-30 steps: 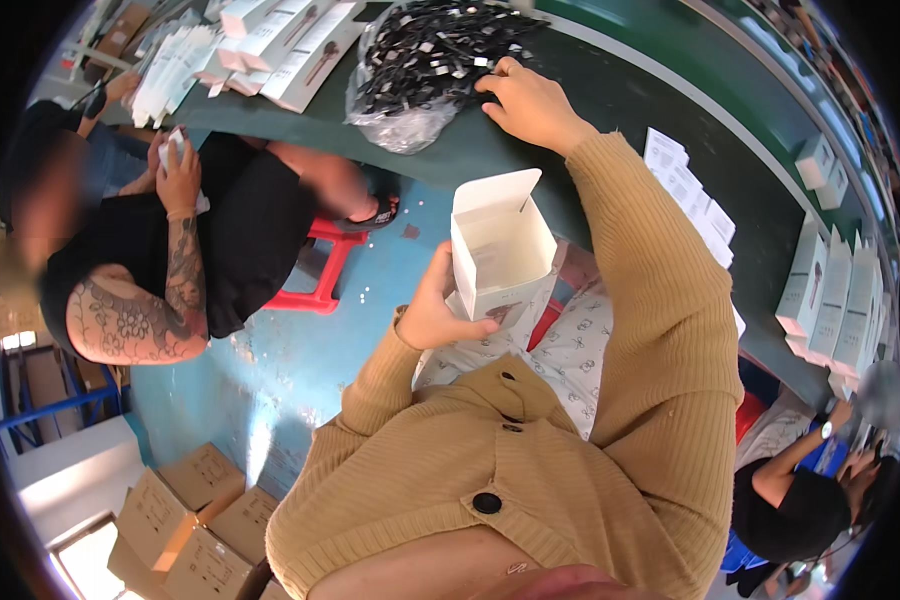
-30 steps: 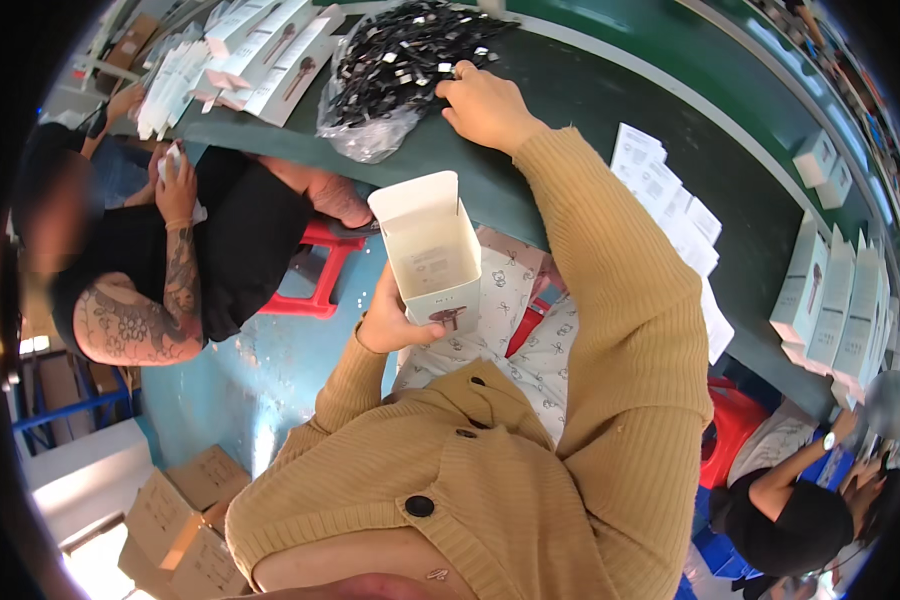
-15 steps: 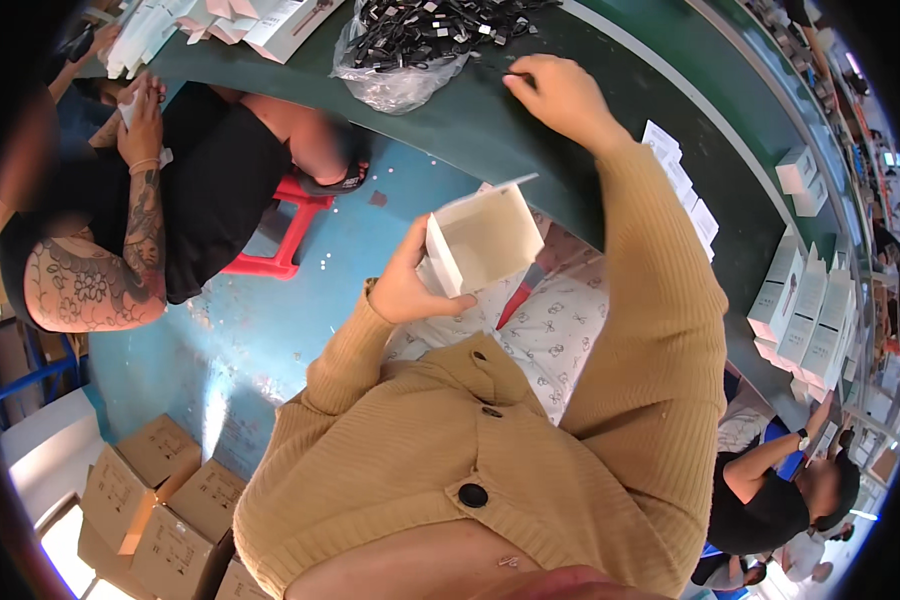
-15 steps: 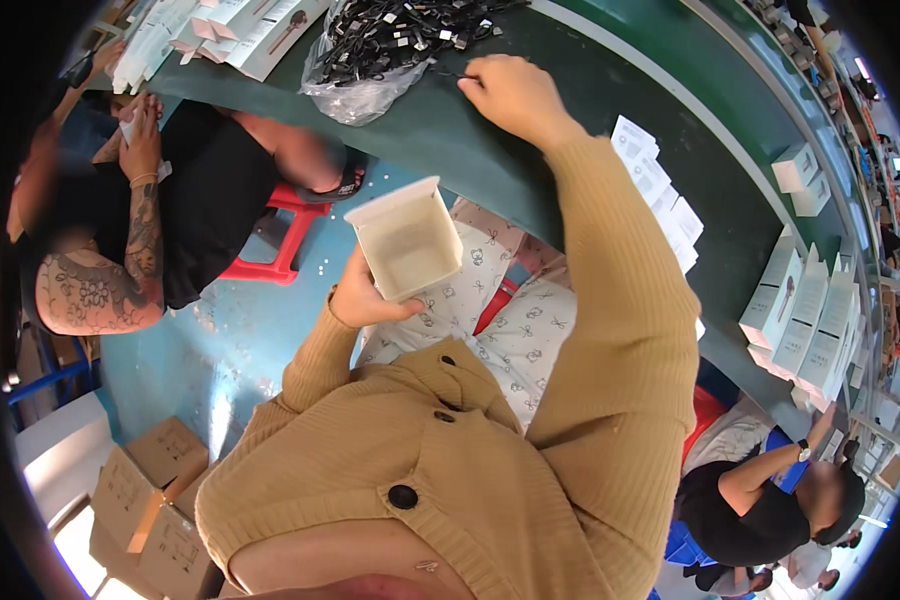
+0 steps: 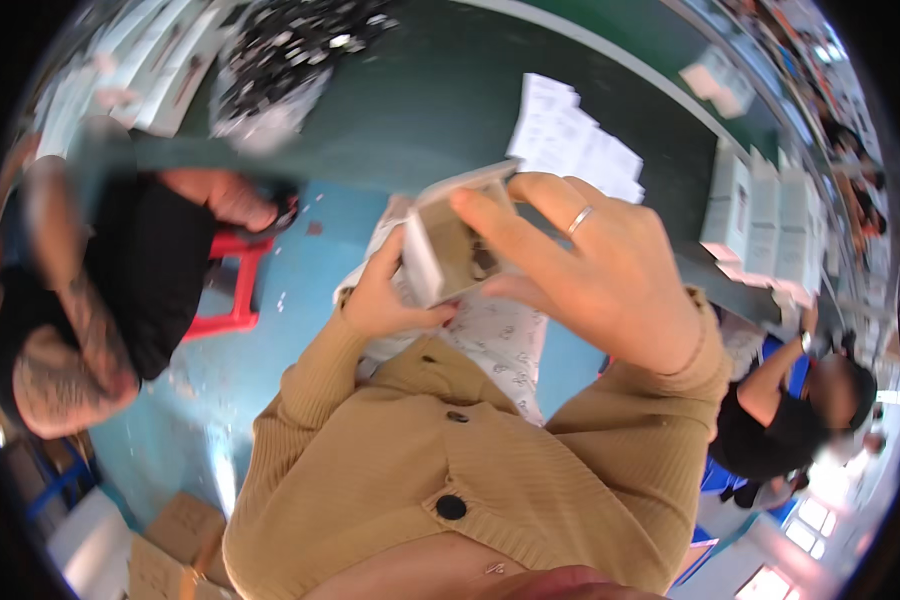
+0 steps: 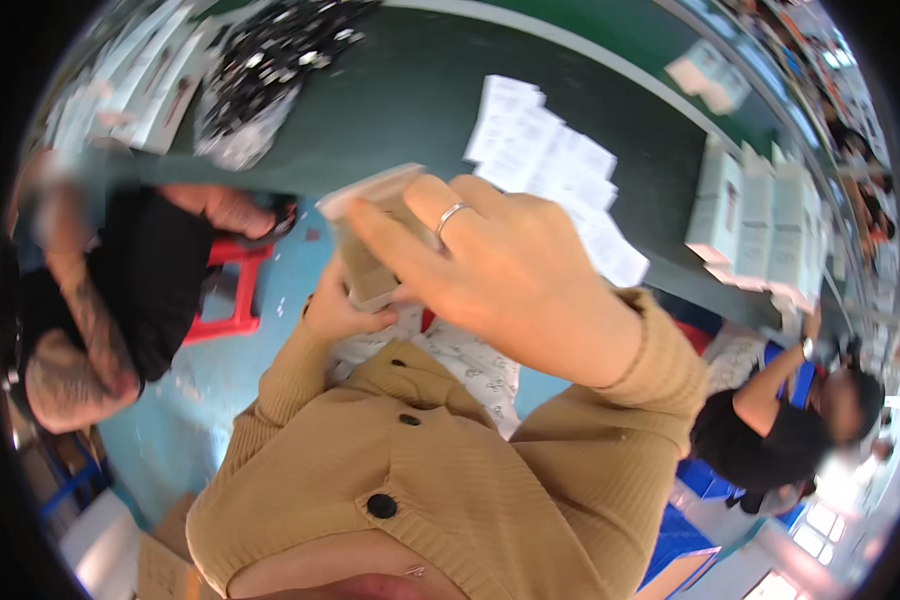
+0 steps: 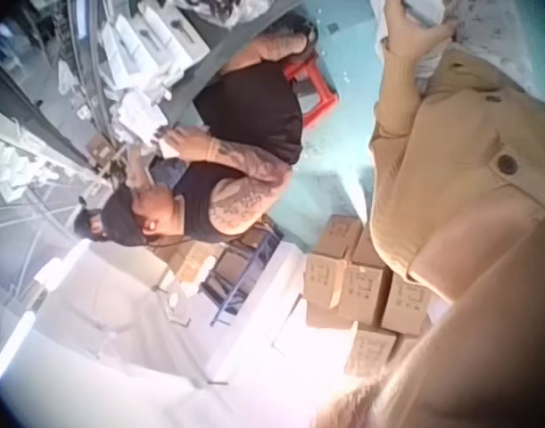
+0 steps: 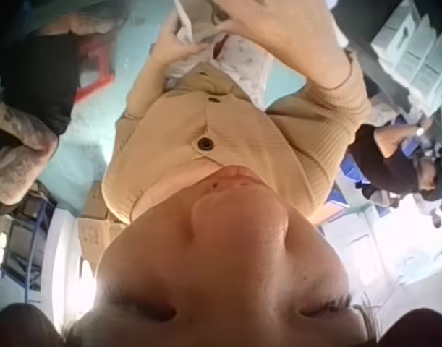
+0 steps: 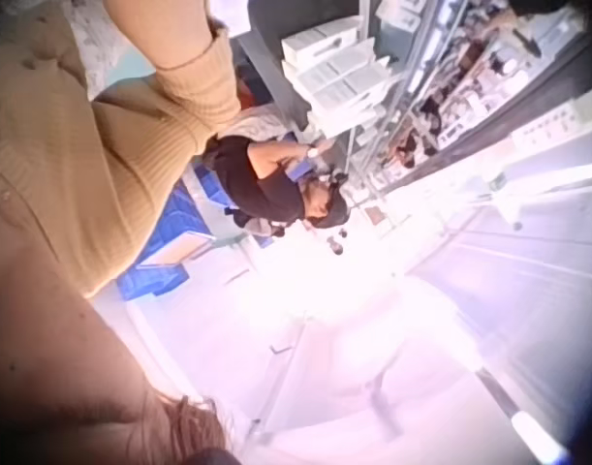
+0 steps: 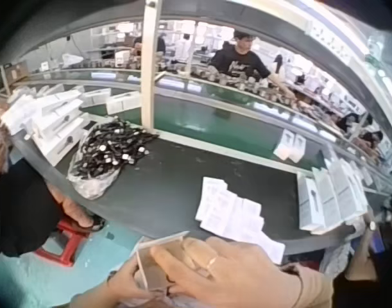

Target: The recorder is packaging USB cables and instruction manuals into white product boxes on an assembly line.

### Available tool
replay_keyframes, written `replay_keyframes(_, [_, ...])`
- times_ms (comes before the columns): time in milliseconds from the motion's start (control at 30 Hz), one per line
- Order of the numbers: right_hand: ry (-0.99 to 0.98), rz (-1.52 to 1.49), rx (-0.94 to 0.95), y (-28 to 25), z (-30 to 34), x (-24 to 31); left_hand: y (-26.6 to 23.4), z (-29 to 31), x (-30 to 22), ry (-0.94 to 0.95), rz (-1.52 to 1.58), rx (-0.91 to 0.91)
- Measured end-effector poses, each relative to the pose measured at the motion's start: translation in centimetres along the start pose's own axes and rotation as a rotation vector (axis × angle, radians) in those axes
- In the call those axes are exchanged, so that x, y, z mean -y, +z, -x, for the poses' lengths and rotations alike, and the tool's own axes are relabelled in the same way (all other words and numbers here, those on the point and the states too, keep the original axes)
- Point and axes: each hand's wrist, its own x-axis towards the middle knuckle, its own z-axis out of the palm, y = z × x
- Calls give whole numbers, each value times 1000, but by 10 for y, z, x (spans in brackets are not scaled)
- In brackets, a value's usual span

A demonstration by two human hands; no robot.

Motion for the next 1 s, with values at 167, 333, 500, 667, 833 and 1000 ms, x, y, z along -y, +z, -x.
replay_keyframes(167, [305,-197,-229,21,71,-6,48,-35,-17,-68,348,100])
replay_keyframes(333, [580,-291,-271,43,110,1,105,-74,-39,-19,568,186])
replay_keyframes(500, [713,-16,-539,8,146,-54,121,-93,-57,-21,560,295])
replay_keyframes(667, [1163,250,-403,-39,177,-132,72,-77,-59,-67,327,172])
replay_keyframes(833, [878,942,-197,-36,253,-206,-36,-78,-45,181,12,-227])
replay_keyframes(1000, [573,536,-364,12,127,-159,-153,-94,-93,525,-1338,-766])
